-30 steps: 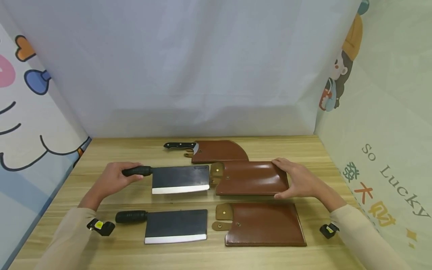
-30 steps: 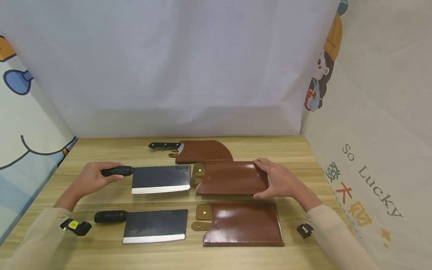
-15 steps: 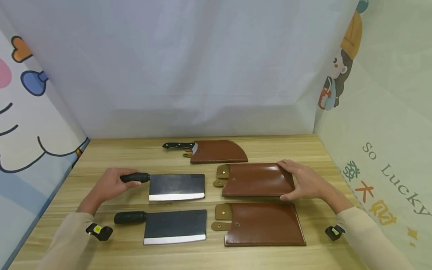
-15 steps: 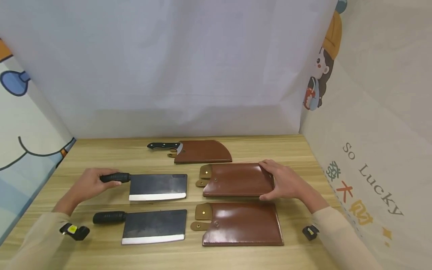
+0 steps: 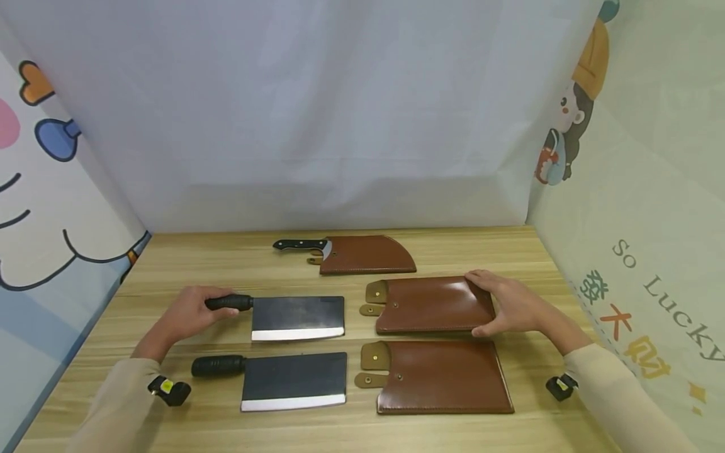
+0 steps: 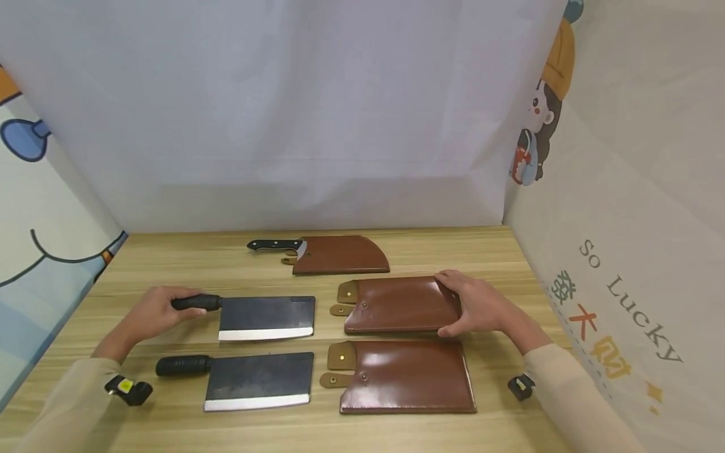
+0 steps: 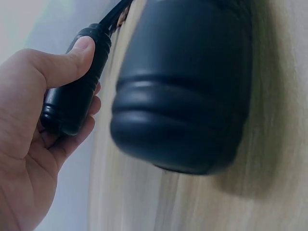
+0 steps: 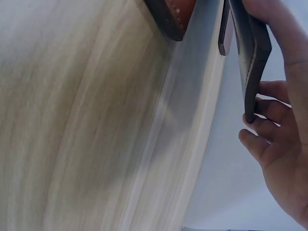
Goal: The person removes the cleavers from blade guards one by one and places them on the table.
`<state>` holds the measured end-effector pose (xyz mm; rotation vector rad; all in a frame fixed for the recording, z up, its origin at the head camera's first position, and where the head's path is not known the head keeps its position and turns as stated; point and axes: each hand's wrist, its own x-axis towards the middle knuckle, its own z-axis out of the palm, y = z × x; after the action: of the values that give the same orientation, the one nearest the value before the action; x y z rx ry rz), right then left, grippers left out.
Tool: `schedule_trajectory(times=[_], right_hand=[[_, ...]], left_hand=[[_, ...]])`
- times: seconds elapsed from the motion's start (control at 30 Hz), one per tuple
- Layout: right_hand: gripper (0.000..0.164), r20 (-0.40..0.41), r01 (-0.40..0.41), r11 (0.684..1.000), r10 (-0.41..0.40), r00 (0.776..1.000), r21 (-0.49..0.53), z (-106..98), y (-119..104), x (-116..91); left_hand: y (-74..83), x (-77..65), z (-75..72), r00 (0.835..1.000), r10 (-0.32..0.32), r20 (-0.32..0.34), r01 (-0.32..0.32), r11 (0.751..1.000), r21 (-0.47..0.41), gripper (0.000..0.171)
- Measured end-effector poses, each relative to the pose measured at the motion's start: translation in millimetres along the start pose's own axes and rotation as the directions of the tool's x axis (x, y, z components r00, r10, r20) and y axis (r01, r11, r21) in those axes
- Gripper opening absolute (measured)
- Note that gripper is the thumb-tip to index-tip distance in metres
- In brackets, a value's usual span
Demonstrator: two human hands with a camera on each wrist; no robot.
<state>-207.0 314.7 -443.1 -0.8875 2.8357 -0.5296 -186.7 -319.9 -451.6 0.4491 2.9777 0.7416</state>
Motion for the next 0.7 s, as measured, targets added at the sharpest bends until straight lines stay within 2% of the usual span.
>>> schedule_trajectory(times=[0.37, 0.7], right_hand=[[0.115, 0.041, 0.024, 1.000, -0.024, 0.999, -0.018, 5.7, 3.0, 6.1], [0.116, 0.060, 0.013, 1.000, -0.012, 0.998, -0.023, 12.9, 11.1, 10.3]], left_hand=[[-10.4, 5.0, 12.1, 0.999, 0.048, 0.013, -0.048, 0.999, 0.005, 0.049], [-15.7, 7.9, 18.9, 0.996, 0.084, 0.038, -0.085, 0.996, 0.015, 0.043]])
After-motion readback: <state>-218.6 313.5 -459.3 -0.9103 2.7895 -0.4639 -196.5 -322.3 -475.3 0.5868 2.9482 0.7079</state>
